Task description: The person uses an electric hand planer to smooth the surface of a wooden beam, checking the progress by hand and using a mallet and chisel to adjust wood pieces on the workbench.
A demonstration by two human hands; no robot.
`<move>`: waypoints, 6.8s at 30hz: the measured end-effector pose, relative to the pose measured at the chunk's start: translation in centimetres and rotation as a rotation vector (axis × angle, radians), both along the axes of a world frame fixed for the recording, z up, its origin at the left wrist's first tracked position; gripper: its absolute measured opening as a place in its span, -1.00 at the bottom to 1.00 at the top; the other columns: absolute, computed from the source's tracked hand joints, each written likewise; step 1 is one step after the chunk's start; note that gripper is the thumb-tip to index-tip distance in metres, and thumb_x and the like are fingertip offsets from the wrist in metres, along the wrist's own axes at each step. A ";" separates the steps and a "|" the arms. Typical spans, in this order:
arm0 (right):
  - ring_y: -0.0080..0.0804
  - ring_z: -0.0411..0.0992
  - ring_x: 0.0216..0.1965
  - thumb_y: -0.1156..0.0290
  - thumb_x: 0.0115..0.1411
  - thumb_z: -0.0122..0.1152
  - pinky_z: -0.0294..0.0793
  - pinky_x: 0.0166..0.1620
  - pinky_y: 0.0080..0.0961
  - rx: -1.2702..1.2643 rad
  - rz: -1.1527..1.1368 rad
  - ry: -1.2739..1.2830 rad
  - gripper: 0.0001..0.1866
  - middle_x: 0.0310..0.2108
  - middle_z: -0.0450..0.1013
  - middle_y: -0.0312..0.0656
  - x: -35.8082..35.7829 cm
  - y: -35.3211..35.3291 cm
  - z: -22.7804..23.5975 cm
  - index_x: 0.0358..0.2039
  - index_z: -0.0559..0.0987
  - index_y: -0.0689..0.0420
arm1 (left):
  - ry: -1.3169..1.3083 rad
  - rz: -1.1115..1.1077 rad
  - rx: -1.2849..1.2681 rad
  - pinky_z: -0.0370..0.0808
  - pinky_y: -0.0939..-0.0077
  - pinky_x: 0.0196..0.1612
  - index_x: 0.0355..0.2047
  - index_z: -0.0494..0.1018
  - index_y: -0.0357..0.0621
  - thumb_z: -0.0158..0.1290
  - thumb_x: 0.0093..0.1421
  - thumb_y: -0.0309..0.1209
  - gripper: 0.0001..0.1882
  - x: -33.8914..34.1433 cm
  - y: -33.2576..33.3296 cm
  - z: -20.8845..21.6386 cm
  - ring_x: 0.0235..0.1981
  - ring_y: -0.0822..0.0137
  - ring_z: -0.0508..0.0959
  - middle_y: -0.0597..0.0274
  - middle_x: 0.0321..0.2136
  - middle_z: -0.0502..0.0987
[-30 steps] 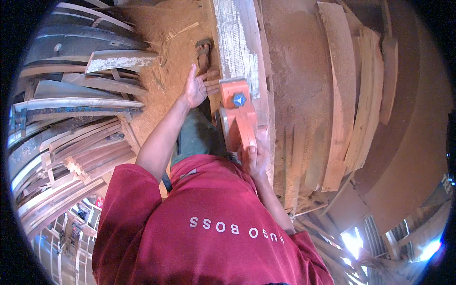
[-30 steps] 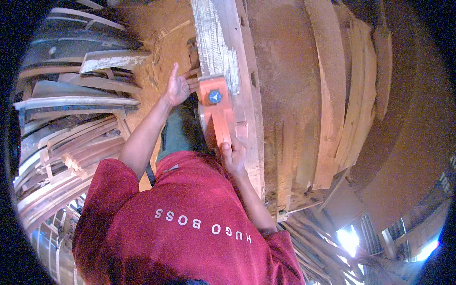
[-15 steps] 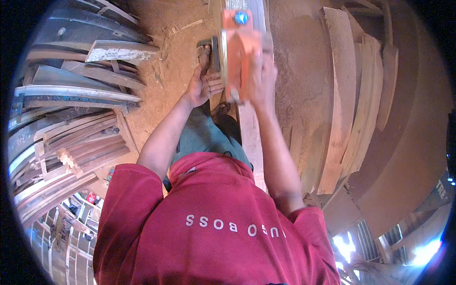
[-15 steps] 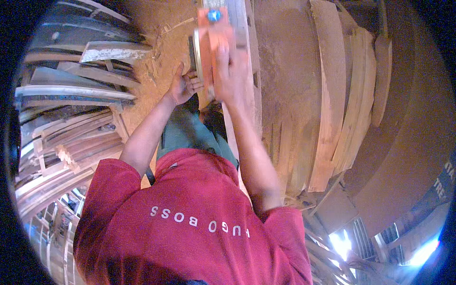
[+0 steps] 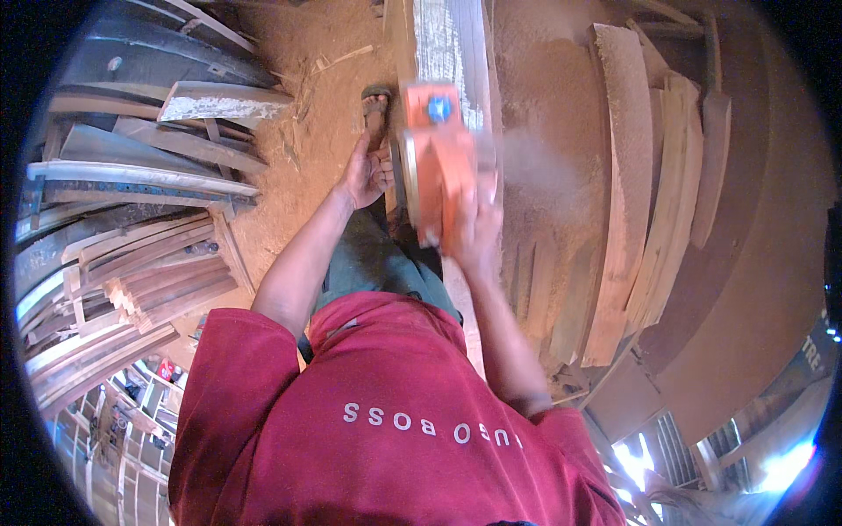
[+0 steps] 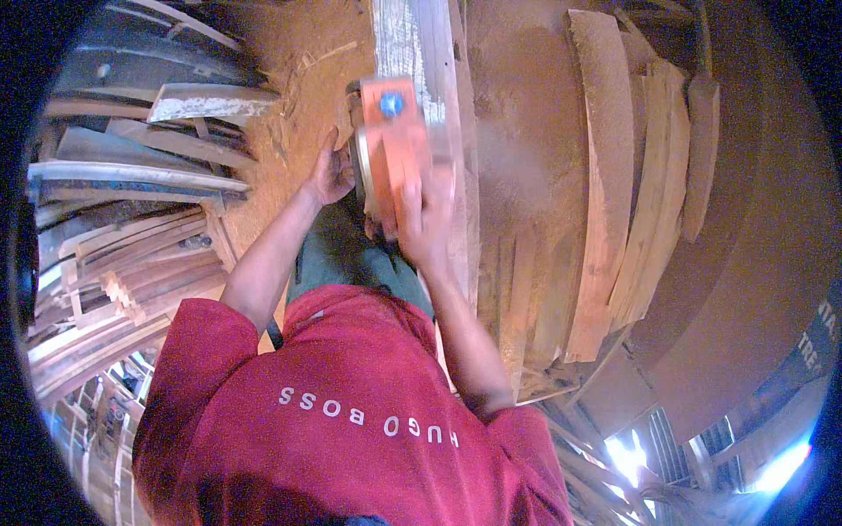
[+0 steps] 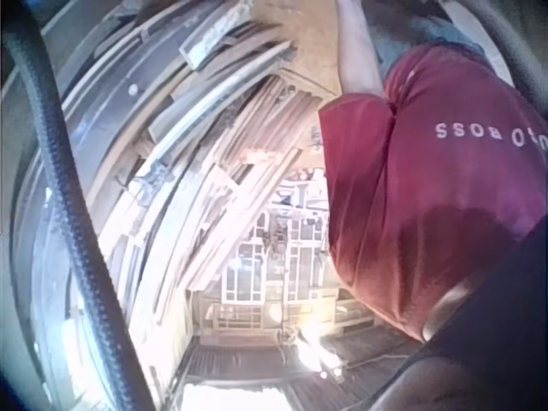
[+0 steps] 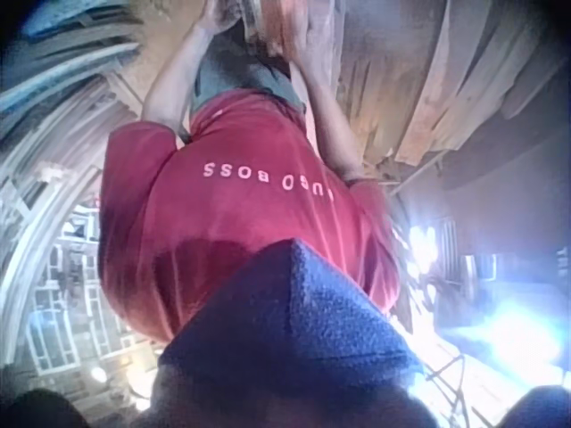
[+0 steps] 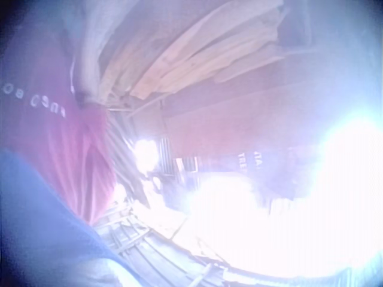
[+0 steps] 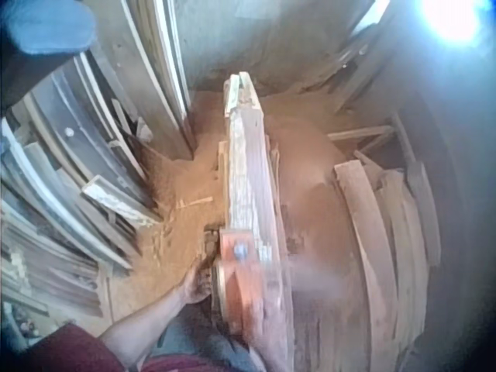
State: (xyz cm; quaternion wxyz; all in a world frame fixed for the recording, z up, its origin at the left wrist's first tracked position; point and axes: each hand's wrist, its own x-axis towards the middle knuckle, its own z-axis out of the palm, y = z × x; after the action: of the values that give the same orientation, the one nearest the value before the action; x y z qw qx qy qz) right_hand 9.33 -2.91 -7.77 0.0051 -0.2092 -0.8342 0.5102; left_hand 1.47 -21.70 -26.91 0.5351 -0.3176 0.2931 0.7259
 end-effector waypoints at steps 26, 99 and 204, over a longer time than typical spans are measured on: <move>-0.31 0.38 -0.48 0.04 0.40 -0.15 0.32 -0.43 -0.23 0.018 -0.003 0.079 -0.49 -0.57 0.39 -0.04 -5.2 1.3 -0.8 -0.39 0.51 0.25 | 0.034 0.032 0.034 0.39 0.25 0.13 0.18 0.34 -0.28 -0.35 0.13 0.54 0.09 -0.1 -0.2 0.4 -0.10 0.10 0.57 -0.11 -0.09 0.57; -0.31 0.42 -0.56 0.10 0.39 -0.09 0.34 -0.47 -0.30 -0.244 -0.158 -0.048 -0.52 -0.65 0.40 -0.08 -10.9 1.0 0.8 -0.39 0.55 0.29 | -0.069 0.052 -0.045 0.45 0.22 0.13 0.26 0.24 0.03 -0.20 0.33 0.21 -0.32 -1.1 0.6 3.9 -0.04 0.15 0.55 0.15 0.04 0.49; -0.31 0.39 -0.56 0.02 0.34 -0.05 0.33 -0.43 -0.26 0.056 -0.147 0.394 -0.48 -0.65 0.36 0.01 -34.9 12.2 1.7 -0.37 0.58 0.28 | 0.519 -0.747 -0.204 0.53 0.56 -0.05 0.05 0.42 -0.49 0.24 0.20 -0.43 -0.52 -6.1 5.2 11.8 -0.15 0.43 0.56 0.17 -0.16 0.59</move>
State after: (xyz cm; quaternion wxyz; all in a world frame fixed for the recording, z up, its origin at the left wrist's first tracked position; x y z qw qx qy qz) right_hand -25.58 9.29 -6.06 0.2110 -0.1657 -0.8134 0.5161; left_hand -4.61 -16.48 -15.10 0.6348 -0.0492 0.5816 0.5062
